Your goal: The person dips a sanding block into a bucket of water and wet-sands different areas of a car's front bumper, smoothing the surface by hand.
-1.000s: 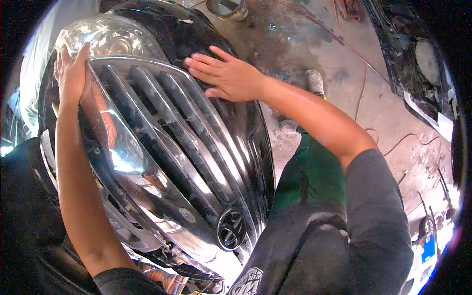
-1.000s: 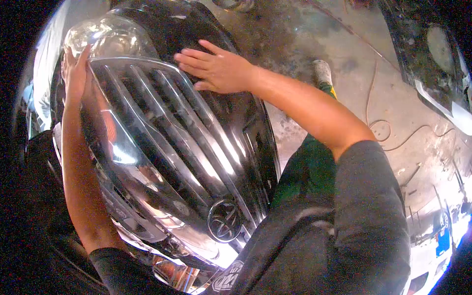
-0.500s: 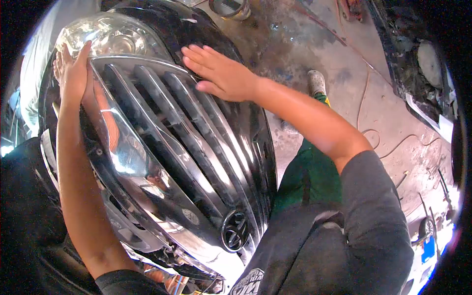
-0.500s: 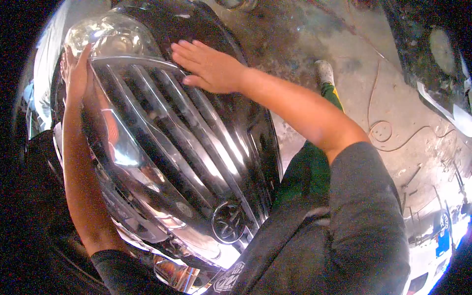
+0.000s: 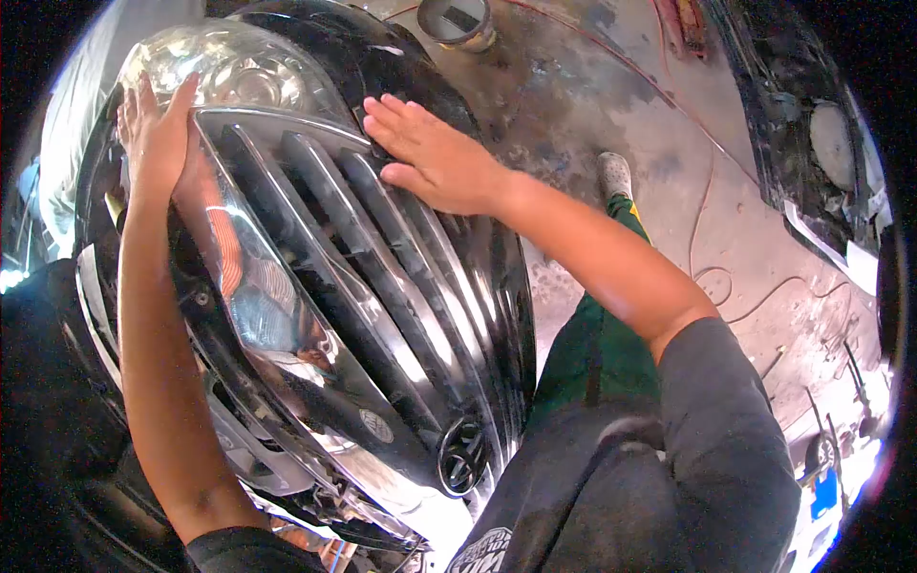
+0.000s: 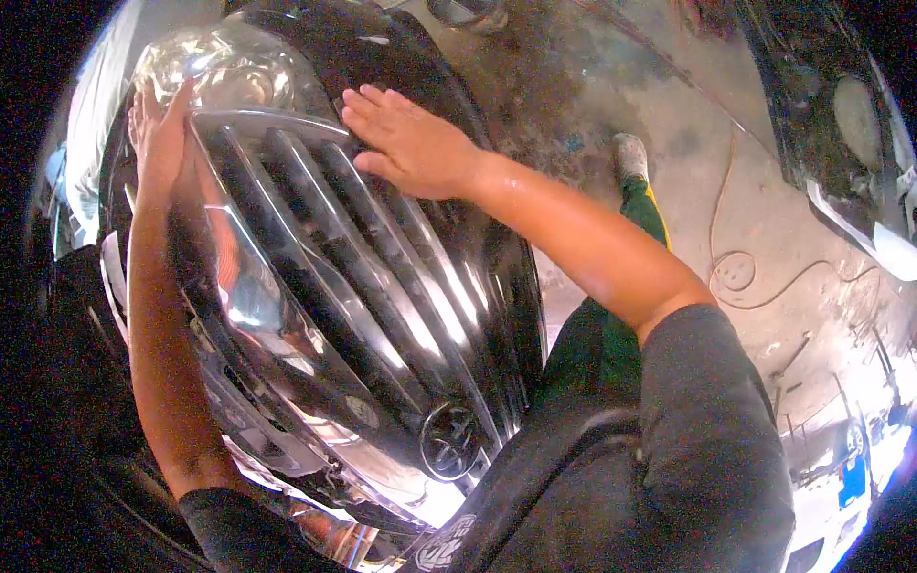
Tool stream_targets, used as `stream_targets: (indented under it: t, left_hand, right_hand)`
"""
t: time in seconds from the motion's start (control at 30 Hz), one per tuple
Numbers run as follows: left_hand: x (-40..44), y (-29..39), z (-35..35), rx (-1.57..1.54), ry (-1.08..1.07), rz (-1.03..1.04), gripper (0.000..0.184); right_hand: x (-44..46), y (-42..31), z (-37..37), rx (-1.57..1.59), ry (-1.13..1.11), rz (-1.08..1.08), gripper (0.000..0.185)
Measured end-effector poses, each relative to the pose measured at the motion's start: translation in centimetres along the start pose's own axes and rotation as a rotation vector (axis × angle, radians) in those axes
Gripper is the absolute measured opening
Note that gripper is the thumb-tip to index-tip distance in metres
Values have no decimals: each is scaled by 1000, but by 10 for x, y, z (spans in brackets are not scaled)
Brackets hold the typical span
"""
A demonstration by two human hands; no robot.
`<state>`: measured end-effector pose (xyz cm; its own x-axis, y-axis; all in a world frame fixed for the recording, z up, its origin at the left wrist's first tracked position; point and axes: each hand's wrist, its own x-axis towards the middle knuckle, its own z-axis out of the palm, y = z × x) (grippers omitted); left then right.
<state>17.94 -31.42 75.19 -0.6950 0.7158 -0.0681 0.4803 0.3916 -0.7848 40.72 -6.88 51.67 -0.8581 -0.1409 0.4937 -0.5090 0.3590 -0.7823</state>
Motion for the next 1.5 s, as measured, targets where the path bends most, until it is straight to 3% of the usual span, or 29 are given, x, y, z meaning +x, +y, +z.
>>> stream_targets:
  t: [0.07, 0.2, 0.37, 0.43, 0.53, 0.57, 0.63, 0.7, 0.77, 0.8, 0.87, 0.93, 1.0, 1.07, 1.17, 1.23, 1.3, 1.4, 1.5]
  left_hand:
    - [1, 4, -6, 49, -35, -5, 45]
    - [1, 7, -10, 53, -68, -36, 45]
    - [1, 5, -2, -49, 4, -42, 43]
    - [0, 0, 9, -171, 73, -59, 44]
    - [0, 0, 1, -40, -31, -43, 59]
    - [1, 1, 4, -155, 2, -121, 65]
    - [3, 6, 13, -396, 66, -276, 78]
    - [3, 9, 8, -453, 63, -294, 89]
    - [2, 9, 9, -416, 74, -252, 70]
    - [0, 6, 14, -347, 87, -202, 49]
    - [0, 5, 8, -178, 62, -115, 42]
    - [-3, 5, -4, 19, -26, -14, 52]
    - [-2, 4, 6, -102, 76, -18, 43]
    - [-2, -3, 10, -127, 114, -6, 41]
    - [-2, -2, 10, -77, 90, 13, 43]
    - [-2, 0, 10, -83, 104, -12, 43]
    - [0, 8, 9, -243, 128, -120, 44]
    - [-3, 10, 4, -324, 101, -175, 44]
    - [1, 7, 11, -339, 102, -229, 43]
  right_hand:
    - [24, 17, 5, -38, 40, 13, 68]
    - [81, 40, 18, 0, 121, 291, 72]
    - [-18, -23, 5, 96, -5, 232, 75]
    - [-7, -6, 7, 114, 34, 272, 74]
    - [60, 68, 28, 209, 181, 445, 74]
    - [76, 73, 22, 285, 206, 527, 74]
    - [57, 59, 23, 271, 214, 567, 75]
    - [4, 21, 22, 276, 239, 564, 74]
    - [-69, -35, 28, 158, 222, 593, 74]
    - [-111, -71, 30, 160, 164, 647, 73]
    - [-136, -93, 30, 171, 105, 715, 72]
    - [-139, -96, 34, 201, 108, 767, 71]
    - [-74, -44, 37, 168, 229, 728, 71]
    - [-16, 3, 25, 227, 212, 665, 71]
    - [-32, -13, 20, 212, 192, 605, 72]
    - [-103, -62, 27, 106, 63, 547, 76]
    - [-171, -111, 25, 203, -20, 545, 77]
    - [-165, -103, 21, 196, 5, 507, 74]
    - [-88, -44, 16, 141, 71, 483, 73]
